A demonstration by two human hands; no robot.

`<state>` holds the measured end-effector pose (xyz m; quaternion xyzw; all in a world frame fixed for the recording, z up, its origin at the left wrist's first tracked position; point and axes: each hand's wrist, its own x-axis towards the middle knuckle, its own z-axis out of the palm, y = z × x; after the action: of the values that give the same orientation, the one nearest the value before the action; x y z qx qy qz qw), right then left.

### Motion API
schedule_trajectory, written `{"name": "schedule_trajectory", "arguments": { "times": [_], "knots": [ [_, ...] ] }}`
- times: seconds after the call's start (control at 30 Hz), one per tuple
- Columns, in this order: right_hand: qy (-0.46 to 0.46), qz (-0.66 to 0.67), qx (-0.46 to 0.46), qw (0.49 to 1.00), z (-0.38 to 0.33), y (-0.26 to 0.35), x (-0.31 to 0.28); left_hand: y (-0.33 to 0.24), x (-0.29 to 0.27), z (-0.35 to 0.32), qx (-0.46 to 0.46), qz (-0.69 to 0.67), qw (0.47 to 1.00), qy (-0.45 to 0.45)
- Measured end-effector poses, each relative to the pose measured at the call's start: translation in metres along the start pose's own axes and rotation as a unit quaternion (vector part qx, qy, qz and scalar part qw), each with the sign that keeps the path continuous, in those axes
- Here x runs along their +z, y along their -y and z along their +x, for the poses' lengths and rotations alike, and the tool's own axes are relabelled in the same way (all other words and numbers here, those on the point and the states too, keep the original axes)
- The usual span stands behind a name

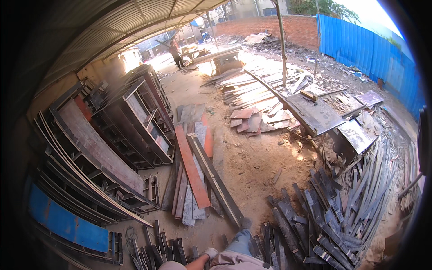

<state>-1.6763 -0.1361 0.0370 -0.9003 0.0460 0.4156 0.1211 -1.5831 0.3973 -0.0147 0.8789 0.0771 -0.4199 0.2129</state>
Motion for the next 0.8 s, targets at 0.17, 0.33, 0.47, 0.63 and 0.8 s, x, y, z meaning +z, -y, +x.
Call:
{"name": "schedule_trajectory", "arguments": {
  "times": [0.17,0.33,0.47,0.63,0.8],
  "knots": [
    [0.019,-0.002,-0.01,1.0,0.043,0.053,-0.06,-0.013,-0.065,0.086,0.025,0.097,0.993,0.062],
    [-0.054,0.008,-0.042,0.998,0.177,0.058,-0.047,-0.006,-0.16,0.18,0.148,0.18,0.972,0.0],
    [-0.047,-0.02,-0.08,0.995,0.234,0.111,-0.11,-0.022,-0.253,0.236,0.007,-0.191,0.981,-0.039],
    [0.001,0.25,0.033,0.968,0.326,0.138,-0.186,-0.041,-0.326,0.258,-0.089,-0.547,0.825,-0.112],
    [0.021,0.285,0.088,0.954,0.397,0.176,-0.245,0.014,-0.308,0.281,-0.148,-0.577,0.803,-0.016]
  ]
}}
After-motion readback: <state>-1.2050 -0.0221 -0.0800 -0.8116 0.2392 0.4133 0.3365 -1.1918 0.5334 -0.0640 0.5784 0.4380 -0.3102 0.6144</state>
